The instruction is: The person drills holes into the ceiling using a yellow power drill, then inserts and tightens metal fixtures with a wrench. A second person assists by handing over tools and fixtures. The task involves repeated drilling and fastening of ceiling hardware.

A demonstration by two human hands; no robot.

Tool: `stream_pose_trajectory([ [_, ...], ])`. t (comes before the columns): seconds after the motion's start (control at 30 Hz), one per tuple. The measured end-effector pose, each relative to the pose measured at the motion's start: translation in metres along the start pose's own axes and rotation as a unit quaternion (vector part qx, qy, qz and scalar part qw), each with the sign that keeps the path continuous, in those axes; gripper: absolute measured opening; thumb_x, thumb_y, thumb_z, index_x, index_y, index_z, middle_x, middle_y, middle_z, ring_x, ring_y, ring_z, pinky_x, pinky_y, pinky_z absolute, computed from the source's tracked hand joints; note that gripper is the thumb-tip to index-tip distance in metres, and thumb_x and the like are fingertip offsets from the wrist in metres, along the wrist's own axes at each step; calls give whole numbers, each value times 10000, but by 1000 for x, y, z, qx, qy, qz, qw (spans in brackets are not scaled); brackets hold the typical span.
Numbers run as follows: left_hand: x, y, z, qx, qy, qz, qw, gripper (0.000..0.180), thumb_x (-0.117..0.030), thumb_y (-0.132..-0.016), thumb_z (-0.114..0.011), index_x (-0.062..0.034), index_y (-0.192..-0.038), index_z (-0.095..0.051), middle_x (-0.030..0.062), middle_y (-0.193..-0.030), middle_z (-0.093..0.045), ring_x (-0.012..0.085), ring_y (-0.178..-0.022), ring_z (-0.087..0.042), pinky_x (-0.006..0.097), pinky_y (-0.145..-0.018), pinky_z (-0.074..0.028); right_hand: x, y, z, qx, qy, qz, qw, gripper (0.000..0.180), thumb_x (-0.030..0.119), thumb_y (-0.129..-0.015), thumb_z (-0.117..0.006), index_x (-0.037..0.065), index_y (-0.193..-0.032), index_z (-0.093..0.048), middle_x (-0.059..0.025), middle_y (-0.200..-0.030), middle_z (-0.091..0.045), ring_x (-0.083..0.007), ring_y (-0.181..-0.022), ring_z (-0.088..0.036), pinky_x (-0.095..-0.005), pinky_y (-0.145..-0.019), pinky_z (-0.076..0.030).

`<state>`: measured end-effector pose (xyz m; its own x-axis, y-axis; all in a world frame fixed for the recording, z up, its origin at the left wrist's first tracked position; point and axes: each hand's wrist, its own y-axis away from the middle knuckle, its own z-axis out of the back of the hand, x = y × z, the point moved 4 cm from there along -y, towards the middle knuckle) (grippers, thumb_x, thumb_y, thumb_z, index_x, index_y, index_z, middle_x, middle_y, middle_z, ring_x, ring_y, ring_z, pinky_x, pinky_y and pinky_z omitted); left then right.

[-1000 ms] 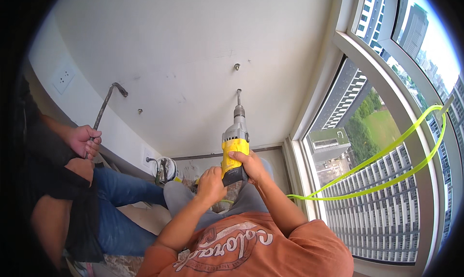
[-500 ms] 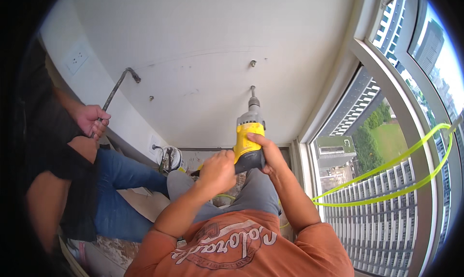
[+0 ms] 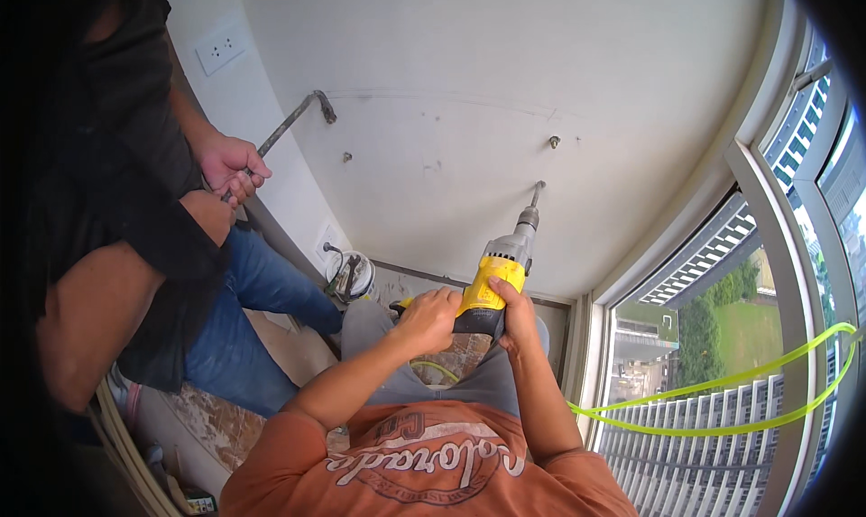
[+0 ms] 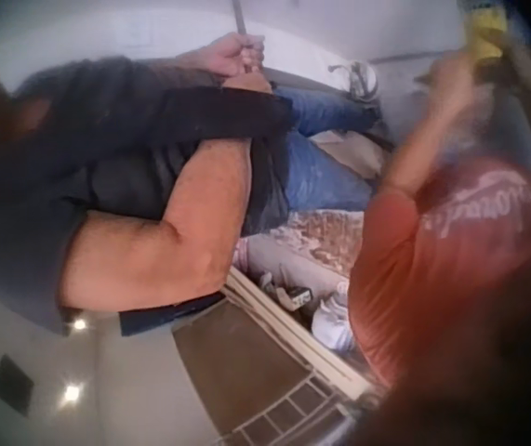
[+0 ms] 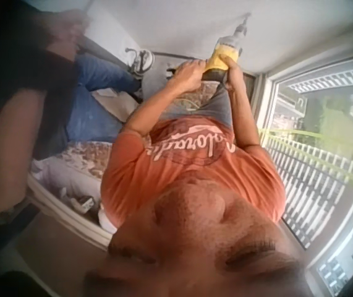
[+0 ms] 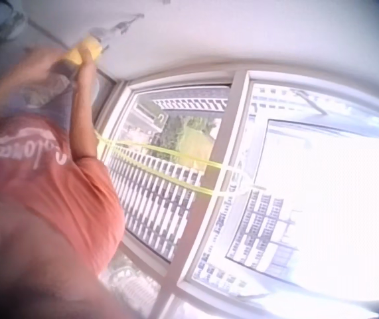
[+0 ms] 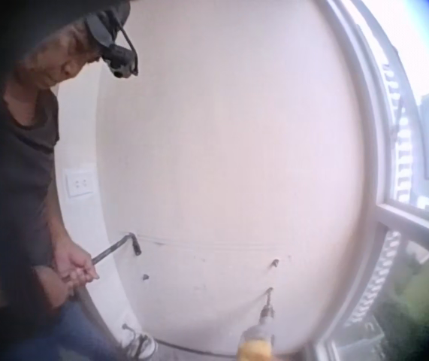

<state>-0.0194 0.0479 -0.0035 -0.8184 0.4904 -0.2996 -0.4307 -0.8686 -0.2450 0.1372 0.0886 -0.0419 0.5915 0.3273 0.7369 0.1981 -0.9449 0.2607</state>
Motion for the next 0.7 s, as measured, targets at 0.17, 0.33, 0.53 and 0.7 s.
stream_pose_trajectory([
  [0.17, -42, -24, 52, 28, -19, -2, 999, 262, -4, -687, -627, 26, -937, -555, 208, -924, -613, 372, -869, -642, 444, -770, -536, 46, 19, -19, 40, -99, -17, 994, 399, 208, -886, -647, -44, -1177, -541, -171, -994, -670, -279, -853, -692, -395, -783, -584],
  [0.33, -52, -13, -28, 16, 35, 26, 999, 286, -13, -700, -635, 44, -961, -532, 242, -939, -589, 406, -875, -631, 458, -779, -531, 39, 17, 34, 27, 22, -24, 999, 428, 233, -875, -657, -53, -1178, -558, -178, -998, -673, -280, -856, -694, -383, -789, -580],
  [0.53, -17, -6, -11, -5, 28, 10, 1000, 258, -18, -696, -659, 28, -922, -543, 202, -902, -616, 383, -866, -643, 451, -798, -528, 18, 14, 4, -24, 67, 6, 997, 416, 236, -854, -670, -53, -1139, -576, -156, -983, -673, -251, -818, -686, -338, -741, -565],
  [0.7, -47, -25, 58, 25, -66, -24, 997, 235, -23, -692, -636, 39, -911, -577, 210, -888, -635, 367, -845, -663, 428, -728, -548, 41, 18, -16, 47, -135, -11, 990, 437, 215, -870, -661, -39, -1200, -529, -182, -1023, -662, -293, -883, -690, -402, -798, -585],
])
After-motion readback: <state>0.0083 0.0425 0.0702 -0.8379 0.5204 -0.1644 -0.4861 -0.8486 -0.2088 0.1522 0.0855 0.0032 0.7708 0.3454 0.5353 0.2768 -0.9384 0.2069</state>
